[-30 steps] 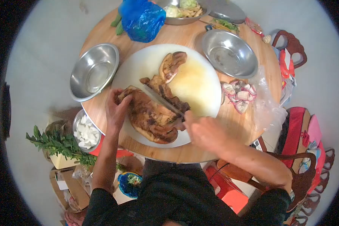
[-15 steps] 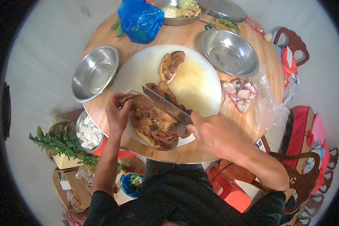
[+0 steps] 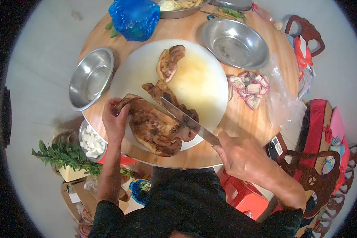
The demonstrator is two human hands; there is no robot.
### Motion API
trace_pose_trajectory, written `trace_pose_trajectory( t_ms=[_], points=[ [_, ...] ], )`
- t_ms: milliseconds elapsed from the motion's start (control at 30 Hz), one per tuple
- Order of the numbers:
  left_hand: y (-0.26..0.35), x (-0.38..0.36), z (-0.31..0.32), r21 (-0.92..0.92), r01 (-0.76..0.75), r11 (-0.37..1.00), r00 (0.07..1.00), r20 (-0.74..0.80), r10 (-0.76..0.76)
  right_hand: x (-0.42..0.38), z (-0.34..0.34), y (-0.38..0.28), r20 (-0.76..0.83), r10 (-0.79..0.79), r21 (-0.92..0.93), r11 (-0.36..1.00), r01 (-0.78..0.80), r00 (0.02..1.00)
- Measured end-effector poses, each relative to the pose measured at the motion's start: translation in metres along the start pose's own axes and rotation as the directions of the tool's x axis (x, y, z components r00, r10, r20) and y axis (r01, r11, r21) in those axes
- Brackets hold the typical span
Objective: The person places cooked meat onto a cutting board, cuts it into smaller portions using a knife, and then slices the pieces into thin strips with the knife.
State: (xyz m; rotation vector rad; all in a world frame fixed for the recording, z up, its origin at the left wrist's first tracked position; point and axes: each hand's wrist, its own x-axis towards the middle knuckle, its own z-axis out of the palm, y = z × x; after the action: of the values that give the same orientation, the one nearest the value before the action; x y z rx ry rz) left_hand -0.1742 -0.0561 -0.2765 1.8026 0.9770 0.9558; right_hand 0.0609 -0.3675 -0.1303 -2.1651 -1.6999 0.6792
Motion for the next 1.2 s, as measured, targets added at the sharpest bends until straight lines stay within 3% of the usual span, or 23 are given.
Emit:
trace_pose_trajectory(
  t_ms=[200, 400, 467, 600, 667, 700, 767, 900, 967, 1033, 1100, 1200],
  points=[
    [-0.004, 0.000, 0.000, 0.017, -0.027, 1.000, 1.000, -0.007, 0.027, -0.011, -0.006, -0.007, 0.020, 0.004, -0.047, 0.999, -0.003, 1.000],
    [0.000, 0.000, 0.001, -0.005, 0.019, 1.000, 1.000, -0.004, -0.019, -0.019, -0.009, -0.008, 0.146, 0.087, -0.125, 0.990, -0.069, 0.985],
    [-0.003, -0.001, 0.001, -0.010, 0.010, 1.000, 1.000, -0.004, -0.010, -0.016, 0.007, 0.002, 0.095, 0.004, -0.116, 0.993, 0.007, 0.996],
    [-0.008, 0.001, -0.001, 0.026, 0.005, 1.000, 1.000, 0.007, -0.005, -0.006, 0.046, 0.015, 0.073, 0.030, -0.165, 0.986, -0.018, 0.997],
    [-0.011, 0.003, 0.002, 0.002, -0.010, 1.000, 1.000, -0.020, 0.010, -0.001, 0.064, 0.025, -0.114, -0.085, -0.086, 0.993, 0.075, 0.990],
    [-0.010, 0.005, 0.004, -0.026, -0.027, 0.999, 0.999, -0.031, 0.026, 0.006, 0.066, 0.022, -0.119, -0.102, -0.089, 0.992, 0.092, 0.988],
    [-0.007, 0.008, 0.004, 0.005, 0.001, 1.000, 0.999, -0.050, -0.001, 0.028, 0.069, 0.007, -0.037, -0.056, -0.181, 0.982, 0.048, 0.998],
    [-0.025, 0.017, 0.001, -0.020, -0.042, 0.999, 0.998, -0.046, 0.041, 0.063, 0.058, -0.001, -0.005, -0.005, -0.135, 0.991, 0.004, 1.000],
    [-0.018, 0.021, 0.003, 0.013, -0.023, 1.000, 0.999, 0.029, 0.022, 0.062, 0.046, 0.010, -0.115, -0.063, -0.171, 0.984, 0.042, 0.991],
    [-0.012, 0.027, 0.010, 0.043, -0.017, 0.999, 1.000, 0.001, 0.017, 0.061, 0.041, 0.012, -0.107, -0.096, -0.189, 0.979, 0.074, 0.990],
    [0.000, 0.036, 0.015, 0.074, -0.019, 0.997, 1.000, -0.004, 0.020, 0.058, 0.034, 0.004, -0.129, -0.025, -0.248, 0.969, -0.008, 0.991],
    [0.016, 0.040, 0.019, -0.072, -0.013, 0.997, 0.995, 0.096, 0.020, 0.055, 0.034, 0.008, -0.172, 0.010, -0.272, 0.961, -0.058, 0.985]
  ],
)
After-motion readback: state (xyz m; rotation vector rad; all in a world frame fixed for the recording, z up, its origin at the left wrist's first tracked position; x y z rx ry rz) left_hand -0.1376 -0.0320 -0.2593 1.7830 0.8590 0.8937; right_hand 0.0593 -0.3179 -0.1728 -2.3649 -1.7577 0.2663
